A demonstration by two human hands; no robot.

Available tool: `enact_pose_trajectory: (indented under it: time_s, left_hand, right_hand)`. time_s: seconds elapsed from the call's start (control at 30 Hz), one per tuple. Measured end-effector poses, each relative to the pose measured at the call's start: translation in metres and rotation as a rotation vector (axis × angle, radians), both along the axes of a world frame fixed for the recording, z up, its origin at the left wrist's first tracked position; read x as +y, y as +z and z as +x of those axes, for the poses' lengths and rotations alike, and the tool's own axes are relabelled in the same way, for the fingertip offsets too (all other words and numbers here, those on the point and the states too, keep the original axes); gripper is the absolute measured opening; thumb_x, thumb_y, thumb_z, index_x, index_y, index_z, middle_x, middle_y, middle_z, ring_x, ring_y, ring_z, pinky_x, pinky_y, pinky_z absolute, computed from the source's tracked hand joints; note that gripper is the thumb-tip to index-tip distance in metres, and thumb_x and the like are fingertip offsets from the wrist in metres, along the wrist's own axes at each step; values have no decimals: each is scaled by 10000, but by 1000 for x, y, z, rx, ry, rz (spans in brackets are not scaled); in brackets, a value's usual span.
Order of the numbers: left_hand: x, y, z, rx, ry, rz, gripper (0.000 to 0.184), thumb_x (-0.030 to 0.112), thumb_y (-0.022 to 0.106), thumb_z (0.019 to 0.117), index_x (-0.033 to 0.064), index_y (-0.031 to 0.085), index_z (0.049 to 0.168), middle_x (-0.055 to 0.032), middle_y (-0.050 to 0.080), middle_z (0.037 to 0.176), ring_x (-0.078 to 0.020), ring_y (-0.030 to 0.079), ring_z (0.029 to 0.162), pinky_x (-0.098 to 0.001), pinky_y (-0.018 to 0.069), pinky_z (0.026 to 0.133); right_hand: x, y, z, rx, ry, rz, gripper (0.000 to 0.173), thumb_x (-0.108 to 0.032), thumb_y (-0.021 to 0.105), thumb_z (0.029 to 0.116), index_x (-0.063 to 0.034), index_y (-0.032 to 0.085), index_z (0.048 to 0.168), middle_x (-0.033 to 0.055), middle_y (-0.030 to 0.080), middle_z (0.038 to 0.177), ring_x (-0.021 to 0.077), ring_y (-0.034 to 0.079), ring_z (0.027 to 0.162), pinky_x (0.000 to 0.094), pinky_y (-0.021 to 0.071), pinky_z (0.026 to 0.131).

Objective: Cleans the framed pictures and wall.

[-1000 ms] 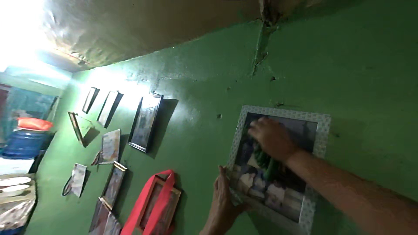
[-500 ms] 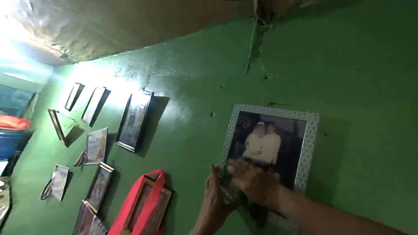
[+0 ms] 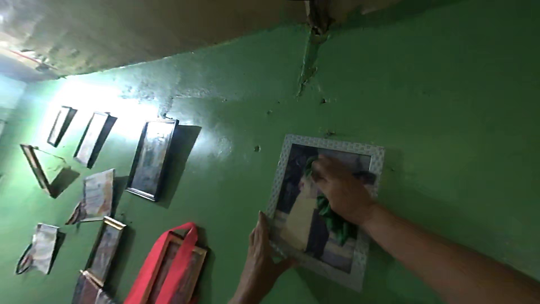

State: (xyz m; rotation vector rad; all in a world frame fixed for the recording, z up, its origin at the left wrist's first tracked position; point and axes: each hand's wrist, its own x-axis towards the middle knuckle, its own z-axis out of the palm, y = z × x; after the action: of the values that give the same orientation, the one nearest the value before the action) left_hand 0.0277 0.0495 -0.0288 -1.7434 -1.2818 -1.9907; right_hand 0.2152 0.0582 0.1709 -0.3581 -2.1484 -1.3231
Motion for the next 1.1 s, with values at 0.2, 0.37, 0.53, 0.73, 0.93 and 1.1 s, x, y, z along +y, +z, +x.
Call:
enact_pose_trajectory:
  time_s: [0.2, 0.37, 0.53, 0.73, 0.93, 1.1]
  left_hand:
    - [-2, -3, 2, 67, 35, 9, 1220, 346, 927, 660, -91, 243, 1571, -325, 231, 1624, -505, 307, 1471, -593, 312, 1177]
    - [-13, -1, 25, -55, 84, 342, 595, 113, 601, 852, -135, 470, 1377, -272, 600, 1307, -329, 612, 1173, -432, 537, 914]
    - [-11, 18, 52, -173, -201, 226, 434, -6, 479, 965, -125, 455, 1382, -246, 626, 1276, -233, 675, 1103, -336, 579, 879]
    - [-15, 29, 53, -106, -191, 168, 452, 143, 374, 1022, -82, 609, 1336, -295, 531, 1399, -351, 544, 1295, -453, 449, 1080]
    - [-3, 30, 56, -63, -146, 171, 448, 192, 660, 945, 42, 634, 1366, -239, 537, 1360, -207, 659, 994, -317, 580, 792]
    - [4, 36, 57, 6, 50, 219, 588, 244, 861, 784, 64, 677, 1312, -279, 579, 1280, -352, 666, 993, -460, 590, 781]
  right_hand:
    - [17, -79, -42, -91, 117, -93, 251, -19, 601, 957, -65, 758, 1147, 135, 635, 1398, 320, 523, 1394, 482, 415, 1161]
    - [11, -81, -40, -36, 208, -230, 284, 42, 590, 950, -30, 743, 1178, 162, 640, 1381, 326, 528, 1387, 450, 407, 1171]
    - [1, -78, -38, 182, 395, -466, 329, 65, 584, 942, 17, 700, 1246, 201, 647, 1333, 331, 650, 1216, 428, 537, 1017]
    - [-25, -53, -32, 651, 598, -977, 352, 14, 379, 1046, -21, 653, 1263, 135, 683, 1224, 200, 651, 1008, 390, 527, 854]
    - [-49, -26, 7, 997, 847, -1152, 387, -201, 281, 1113, -70, 626, 1230, -22, 657, 954, 9, 613, 783, 208, 531, 697]
    - [-97, -19, 71, 1159, 614, -743, 234, -349, 523, 1060, -142, 568, 1160, -88, 603, 927, -58, 589, 778, 169, 517, 696]
